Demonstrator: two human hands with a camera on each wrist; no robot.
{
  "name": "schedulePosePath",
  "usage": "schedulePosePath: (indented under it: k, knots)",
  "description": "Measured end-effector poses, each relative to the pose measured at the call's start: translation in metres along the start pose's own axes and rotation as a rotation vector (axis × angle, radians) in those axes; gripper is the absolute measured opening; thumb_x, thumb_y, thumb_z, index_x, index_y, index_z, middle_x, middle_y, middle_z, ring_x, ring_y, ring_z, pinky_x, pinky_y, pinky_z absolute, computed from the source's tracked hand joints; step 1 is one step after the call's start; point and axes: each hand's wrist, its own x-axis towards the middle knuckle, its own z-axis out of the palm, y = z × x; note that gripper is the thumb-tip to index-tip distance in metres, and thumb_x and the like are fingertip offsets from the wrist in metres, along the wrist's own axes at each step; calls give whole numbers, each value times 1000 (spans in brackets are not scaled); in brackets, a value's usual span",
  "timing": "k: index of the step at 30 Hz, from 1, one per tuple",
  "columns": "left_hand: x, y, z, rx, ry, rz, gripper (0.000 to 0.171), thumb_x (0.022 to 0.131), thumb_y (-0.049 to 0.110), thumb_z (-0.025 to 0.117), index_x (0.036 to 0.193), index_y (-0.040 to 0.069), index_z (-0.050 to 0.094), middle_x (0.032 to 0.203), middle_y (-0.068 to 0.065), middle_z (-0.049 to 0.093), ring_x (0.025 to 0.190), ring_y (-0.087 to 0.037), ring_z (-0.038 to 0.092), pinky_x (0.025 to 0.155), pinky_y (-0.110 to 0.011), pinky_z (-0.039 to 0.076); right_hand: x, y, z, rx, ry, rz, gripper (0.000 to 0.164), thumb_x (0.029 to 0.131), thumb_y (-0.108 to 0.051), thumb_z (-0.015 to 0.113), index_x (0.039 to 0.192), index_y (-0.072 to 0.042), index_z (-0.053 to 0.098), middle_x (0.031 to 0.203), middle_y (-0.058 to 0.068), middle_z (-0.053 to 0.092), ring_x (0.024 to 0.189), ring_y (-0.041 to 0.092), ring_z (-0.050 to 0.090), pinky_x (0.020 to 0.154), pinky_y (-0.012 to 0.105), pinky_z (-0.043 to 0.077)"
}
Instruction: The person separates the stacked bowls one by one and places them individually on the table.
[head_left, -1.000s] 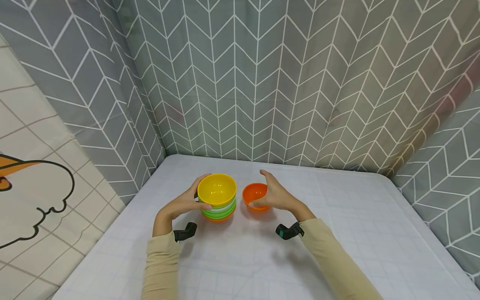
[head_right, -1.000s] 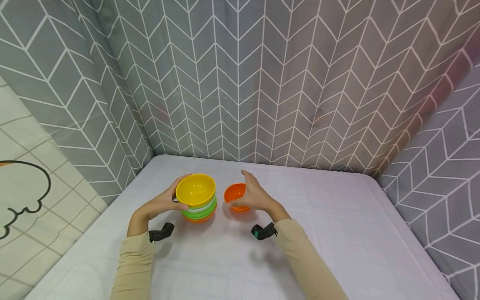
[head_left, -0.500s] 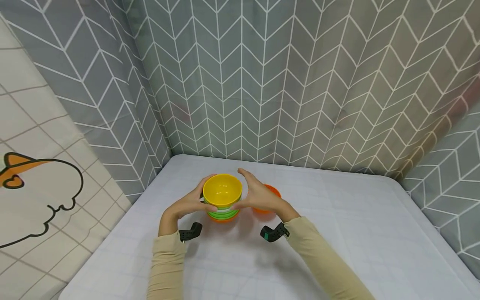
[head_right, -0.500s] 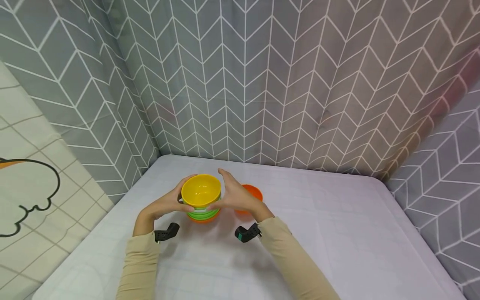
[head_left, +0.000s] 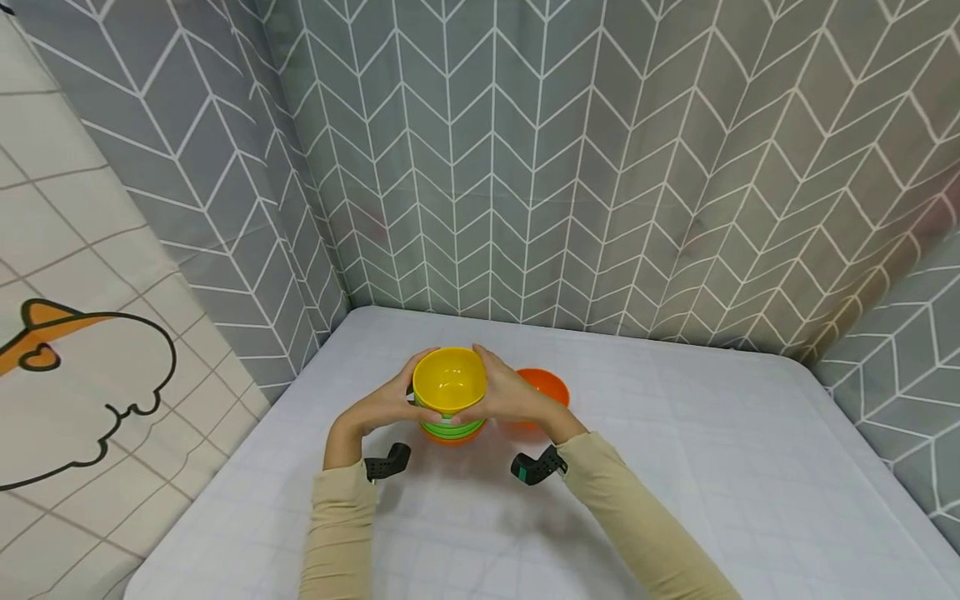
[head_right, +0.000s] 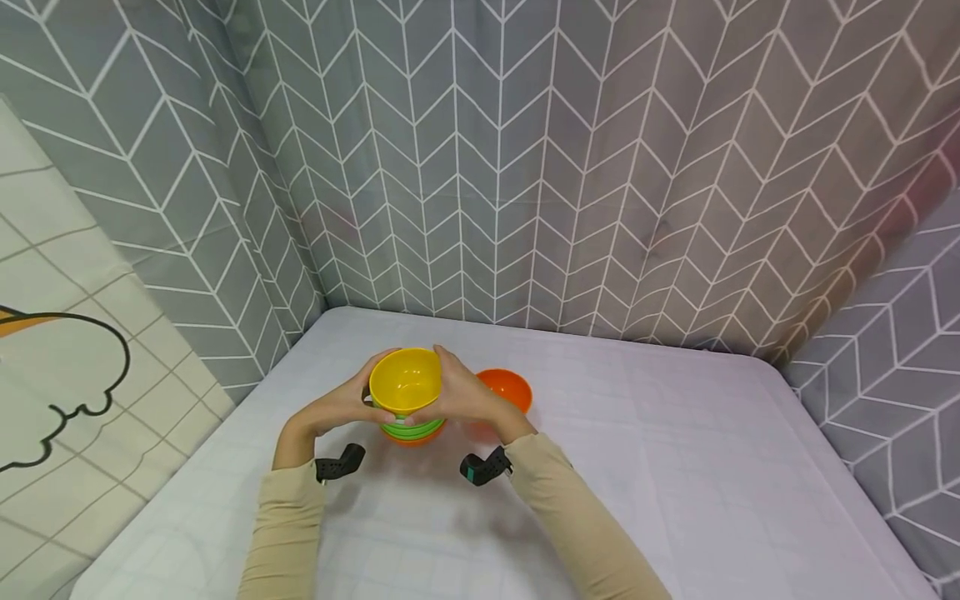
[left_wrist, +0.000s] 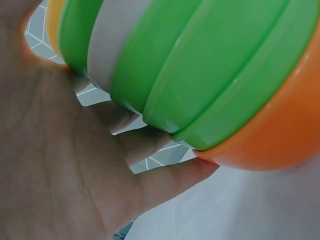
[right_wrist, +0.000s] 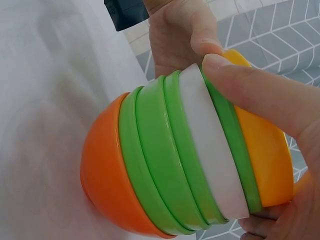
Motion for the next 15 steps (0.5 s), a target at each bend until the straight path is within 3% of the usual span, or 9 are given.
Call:
schedulePosePath:
  k: [9,15]
  knots:
    - [2,-2,1,1,6,4,98,76,22,83,151,29,20,148,-2,32,135,-27,29,107,-62,21,-2,-1,1,59,24,101,104,67,-28,89,145,-2,25,129,9,48,109,20,53,94,38,45]
    - [1,0,1,4,17,-6,98,75,22,84,151,29,21,148,0,32,135,-26,29,107,-61,21,-1,-1,3,99,36,109,104,67,-29,88,145,-3,24,129,9,49,109,21,53,94,39,45]
